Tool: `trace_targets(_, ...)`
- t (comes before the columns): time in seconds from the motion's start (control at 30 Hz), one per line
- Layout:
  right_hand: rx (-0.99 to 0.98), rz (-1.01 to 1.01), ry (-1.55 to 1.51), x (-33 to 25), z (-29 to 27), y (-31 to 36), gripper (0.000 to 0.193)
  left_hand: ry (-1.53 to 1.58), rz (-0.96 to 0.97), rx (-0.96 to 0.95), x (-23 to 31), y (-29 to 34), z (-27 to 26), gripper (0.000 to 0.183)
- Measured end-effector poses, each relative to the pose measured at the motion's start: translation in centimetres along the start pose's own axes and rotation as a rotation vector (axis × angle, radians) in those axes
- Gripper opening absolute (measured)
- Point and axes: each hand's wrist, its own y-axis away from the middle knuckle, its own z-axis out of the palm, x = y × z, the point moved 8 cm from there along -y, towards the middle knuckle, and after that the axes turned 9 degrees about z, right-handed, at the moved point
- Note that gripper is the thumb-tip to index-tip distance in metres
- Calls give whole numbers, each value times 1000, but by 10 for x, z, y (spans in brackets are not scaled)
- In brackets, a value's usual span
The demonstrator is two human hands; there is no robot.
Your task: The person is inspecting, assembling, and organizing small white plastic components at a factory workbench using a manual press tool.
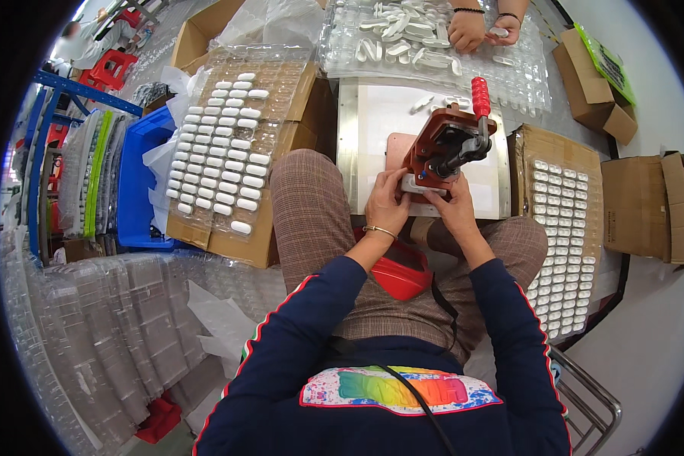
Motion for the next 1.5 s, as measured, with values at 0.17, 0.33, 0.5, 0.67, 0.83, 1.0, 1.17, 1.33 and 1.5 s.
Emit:
trace_targets(0.17,-86,202,-123,9,-20,2,32,36,-59,-39,-4,2,1,49)
trace_targets(0.33,139,309,-324,-28,-102,-57,33,39,-8,-3,1,0,0,47)
trace_targets(0.5,-117,66,-578,-151,-105,-121,39,-29,-25,-36,-1,0,2,48)
trace_targets(0.67,-170,-11,-421,-195,-97,-124,30,-29,-12,-30,-1,0,3,48)
trace_targets(0.83,-161,-38,-623,-215,-97,-85,27,-13,-23,-17,-2,-1,3,46)
trace_targets(1.0,-134,-43,-355,-232,-81,-20,20,-15,-98,-54,-3,0,0,46)
trace_targets(1.17,-48,-667,112,-211,-46,23,25,-17,22,5,2,-2,1,47)
trace_targets(1.33,60,-855,271,-200,-32,31,33,-19,27,-1,5,-4,-2,45)
trace_targets(1.5,12,-822,319,-217,-35,29,34,-114,56,-18,2,-1,-1,45)
